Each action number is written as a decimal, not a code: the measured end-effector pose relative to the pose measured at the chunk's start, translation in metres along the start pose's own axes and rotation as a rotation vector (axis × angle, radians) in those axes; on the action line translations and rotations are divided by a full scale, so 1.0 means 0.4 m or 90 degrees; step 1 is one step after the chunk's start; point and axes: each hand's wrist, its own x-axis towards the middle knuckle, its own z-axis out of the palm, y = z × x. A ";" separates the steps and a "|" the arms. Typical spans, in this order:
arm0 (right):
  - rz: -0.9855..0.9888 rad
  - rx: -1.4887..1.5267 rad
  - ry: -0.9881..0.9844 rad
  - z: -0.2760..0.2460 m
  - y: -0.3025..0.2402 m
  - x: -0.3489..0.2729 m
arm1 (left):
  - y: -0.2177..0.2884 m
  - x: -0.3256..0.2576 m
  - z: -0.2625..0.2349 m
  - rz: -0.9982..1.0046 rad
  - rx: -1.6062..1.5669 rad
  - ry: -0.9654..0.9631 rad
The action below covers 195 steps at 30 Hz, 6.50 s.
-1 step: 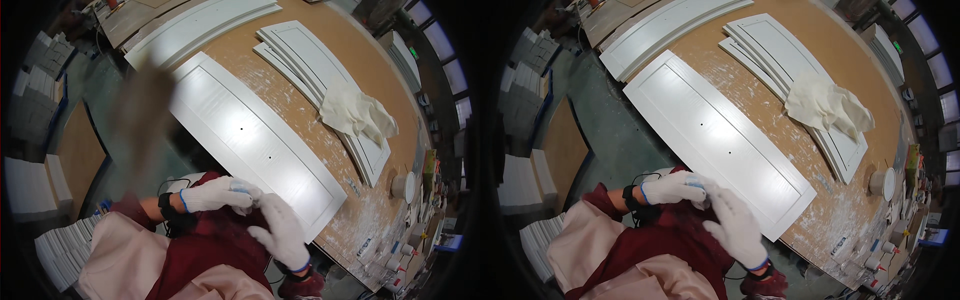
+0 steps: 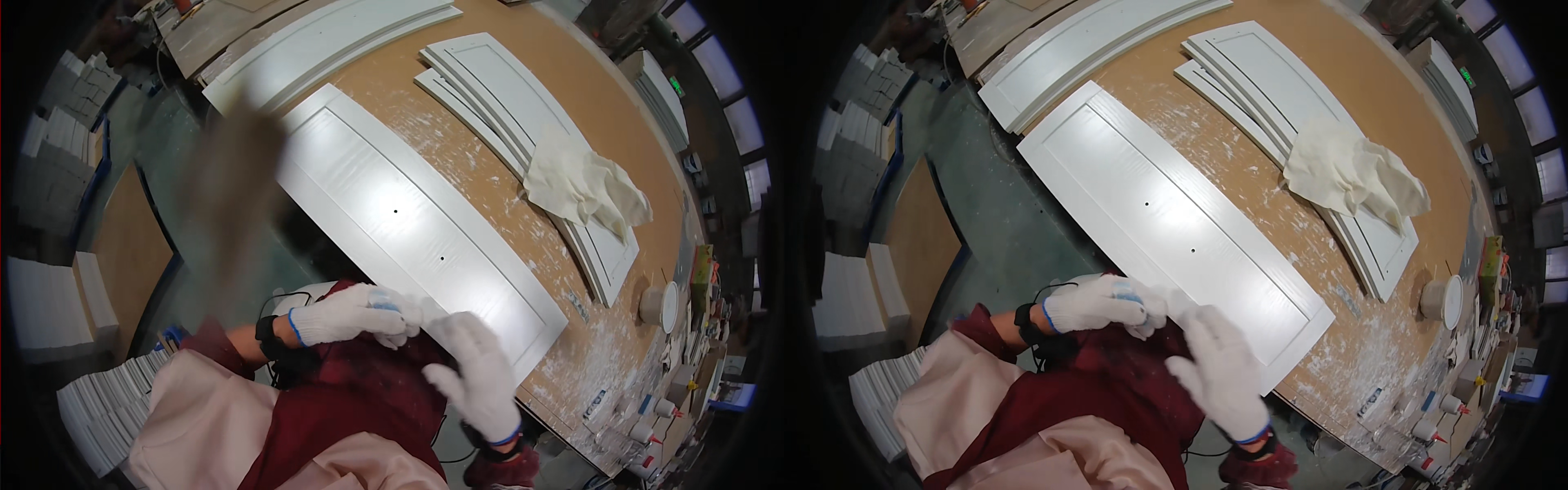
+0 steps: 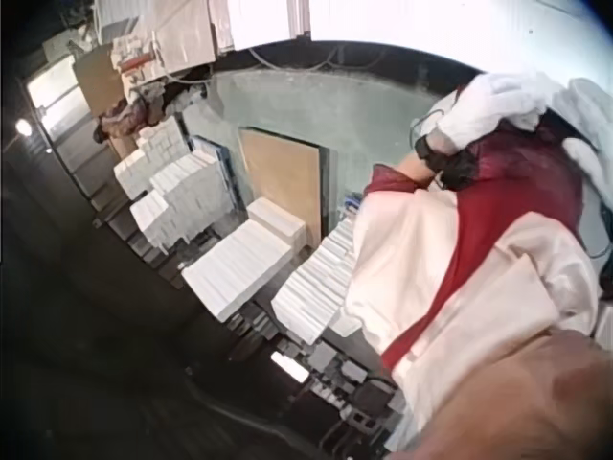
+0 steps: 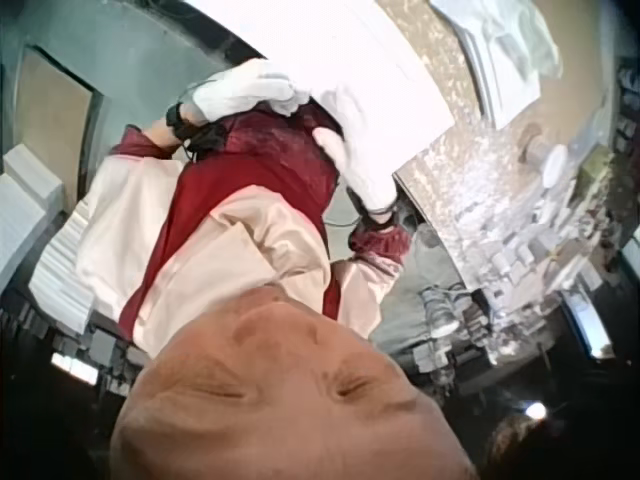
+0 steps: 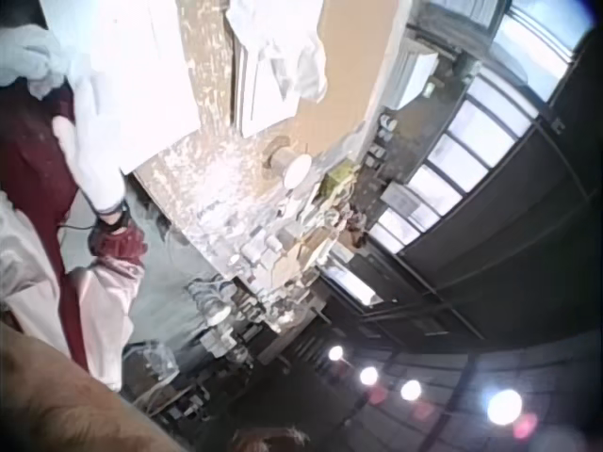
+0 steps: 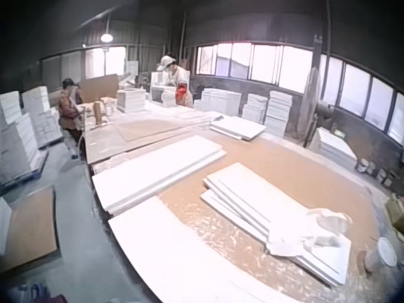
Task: Cleaning and inspecting white wooden cabinet door panels at a workbench.
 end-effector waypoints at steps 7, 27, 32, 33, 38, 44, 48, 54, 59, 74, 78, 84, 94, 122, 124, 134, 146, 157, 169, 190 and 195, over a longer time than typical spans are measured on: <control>0.046 -0.342 0.245 -0.204 0.249 0.192 | -0.019 -0.025 -0.070 0.100 0.026 0.232; 0.079 -0.154 -0.195 -0.145 0.211 -0.119 | -0.045 0.040 -0.110 0.077 0.116 0.250; 0.035 -0.248 -0.185 -0.075 0.213 -0.113 | -0.056 0.033 -0.105 0.119 0.153 0.308; 0.035 -0.234 -0.186 -0.060 0.210 -0.090 | -0.059 0.032 -0.106 0.118 0.151 0.312; -0.029 -0.145 -0.084 -0.014 0.212 0.027 | -0.043 0.043 -0.082 0.114 0.114 0.294; -0.031 0.021 0.323 -0.248 0.207 0.214 | -0.037 0.015 -0.090 0.129 0.071 0.282; 0.124 -0.120 0.460 -0.464 0.267 0.220 | -0.013 0.026 -0.108 0.040 0.051 0.175; 0.140 -0.098 0.323 -0.254 0.184 0.075 | 0.032 -0.030 -0.042 0.040 -0.024 0.098; -0.029 0.192 0.121 0.086 0.074 -0.001 | 0.052 0.047 0.070 0.161 0.293 -0.017; 0.153 0.754 0.322 0.187 0.036 -0.085 | 0.080 0.013 0.086 0.023 0.544 -0.142; 0.242 0.693 0.459 0.127 0.061 -0.170 | 0.128 0.005 -0.022 0.262 0.604 0.335; 0.432 0.259 0.499 -0.006 0.229 -0.293 | 0.021 -0.038 -0.142 0.108 0.128 0.477; 0.310 -0.149 0.413 -0.140 0.366 -0.258 | -0.012 0.069 -0.110 0.113 -0.071 0.426; 0.342 -0.197 0.301 -0.202 0.382 -0.179 | -0.024 0.074 -0.138 0.116 -0.090 0.446; 0.304 -0.226 0.321 -0.203 0.383 -0.180 | -0.014 0.068 -0.120 0.127 -0.106 0.437; 0.336 -0.219 0.262 -0.207 0.369 -0.167 | -0.024 0.072 -0.145 0.139 -0.108 0.421; 0.298 0.074 0.538 -0.179 0.355 -0.272 | -0.034 0.035 -0.177 0.193 -0.284 0.183; 0.411 0.192 0.737 -0.155 0.357 -0.458 | 0.016 -0.023 -0.027 0.206 -0.225 0.133; 0.345 0.259 0.791 -0.161 0.367 -0.428 | 0.252 -0.080 -0.131 0.619 -0.344 0.053; 0.452 0.183 0.570 -0.127 0.219 -0.203 | 0.674 0.378 -0.547 0.728 -0.130 0.582; 0.457 0.211 0.557 -0.120 0.193 -0.160 | 0.661 0.447 -0.625 0.722 -0.265 0.510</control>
